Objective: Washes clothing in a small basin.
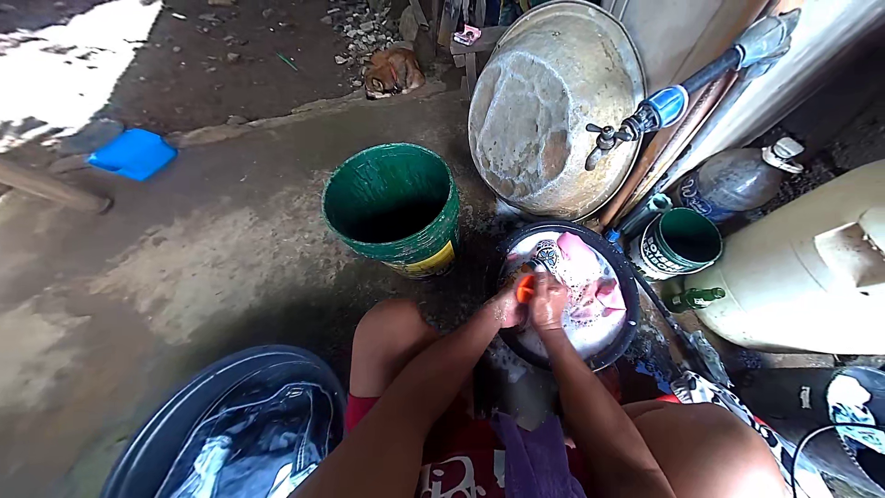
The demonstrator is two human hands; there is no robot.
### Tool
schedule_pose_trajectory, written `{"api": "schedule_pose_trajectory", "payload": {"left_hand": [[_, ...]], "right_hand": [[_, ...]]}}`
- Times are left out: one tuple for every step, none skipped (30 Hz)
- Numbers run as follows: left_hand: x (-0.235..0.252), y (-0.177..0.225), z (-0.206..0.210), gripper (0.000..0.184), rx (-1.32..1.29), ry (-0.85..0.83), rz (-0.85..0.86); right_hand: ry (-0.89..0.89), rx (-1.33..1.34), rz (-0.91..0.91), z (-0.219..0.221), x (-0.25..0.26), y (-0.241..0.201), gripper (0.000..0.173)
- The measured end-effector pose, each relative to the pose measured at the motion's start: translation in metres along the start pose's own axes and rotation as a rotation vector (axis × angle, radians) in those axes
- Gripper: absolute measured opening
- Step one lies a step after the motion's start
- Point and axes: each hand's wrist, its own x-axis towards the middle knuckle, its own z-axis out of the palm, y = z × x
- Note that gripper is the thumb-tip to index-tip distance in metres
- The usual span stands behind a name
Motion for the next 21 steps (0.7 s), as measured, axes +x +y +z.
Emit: {"api": "schedule_pose_trajectory", "payload": {"left_hand": [[-0.002,0.001,-0.001,0.05,-0.029,-0.003,0.02],[-0.001,0.002,-0.002,0.049,-0.016,0.014,0.022],[0.001,0.004,-0.003,0.045,0.049,0.022,0.012],[0.001,0.008,-0.001,0.044,0.144,0.028,-0.001],[0.001,0.017,0.002,0.045,0.261,0.027,-0.005],[0.0,0.027,0.005,0.046,0.403,0.031,0.009],[-0.001,0.035,0.006,0.046,0.543,0.03,0.037],[-0.002,0.042,0.006,0.045,0.656,0.046,0.077],[-0.005,0.05,0.007,0.044,0.743,0.067,0.122],[-0.008,0.057,0.008,0.042,0.798,0.08,0.168],[-0.012,0.063,0.009,0.038,0.817,0.083,0.227],[-0.015,0.067,0.008,0.034,0.812,0.07,0.284],[-0.018,0.071,0.005,0.031,0.791,0.038,0.332],[-0.021,0.076,0.001,0.03,0.765,-0.004,0.373],[-0.024,0.08,-0.002,0.032,0.736,-0.042,0.406],[-0.028,0.083,-0.005,0.033,0.707,-0.067,0.432],[-0.031,0.085,-0.007,0.034,0.687,-0.075,0.453],[-0.033,0.087,-0.009,0.033,0.673,-0.07,0.47],[-0.035,0.087,-0.01,0.031,0.668,-0.051,0.49],[-0.037,0.086,-0.008,0.027,0.664,-0.014,0.52],[-0.038,0.085,-0.006,0.025,0.657,0.035,0.551]], "right_hand": [[0.018,0.031,-0.082,0.01,-0.007,-0.005,0.058],[0.031,0.033,-0.087,0.011,-0.007,-0.003,0.058],[0.02,0.005,-0.009,0.002,-0.001,0.007,0.056],[-0.011,-0.048,0.089,-0.012,0.01,0.022,0.051],[-0.05,-0.102,0.155,-0.029,0.024,0.038,0.045],[-0.107,-0.117,0.174,-0.042,0.035,0.055,0.033],[-0.208,-0.112,0.173,-0.053,0.041,0.061,0.026],[-0.342,-0.103,0.166,-0.06,0.043,0.056,0.036],[-0.482,-0.111,0.156,-0.061,0.044,0.042,0.05],[-0.605,-0.117,0.141,-0.058,0.043,0.024,0.055],[-0.68,-0.115,0.128,-0.055,0.042,0.009,0.045],[-0.714,-0.096,0.136,-0.053,0.041,-0.006,0.033],[-0.691,-0.048,0.17,-0.053,0.041,-0.019,0.023],[-0.63,0.021,0.215,-0.055,0.041,-0.031,0.016],[-0.566,0.102,0.264,-0.059,0.041,-0.043,0.016],[-0.519,0.2,0.315,-0.064,0.043,-0.054,0.019],[-0.487,0.285,0.345,-0.069,0.044,-0.067,0.021],[-0.47,0.351,0.351,-0.074,0.043,-0.082,0.022],[-0.464,0.402,0.329,-0.079,0.04,-0.098,0.022],[-0.461,0.442,0.289,-0.084,0.037,-0.114,0.022],[-0.446,0.472,0.239,-0.088,0.033,-0.129,0.023]]}}
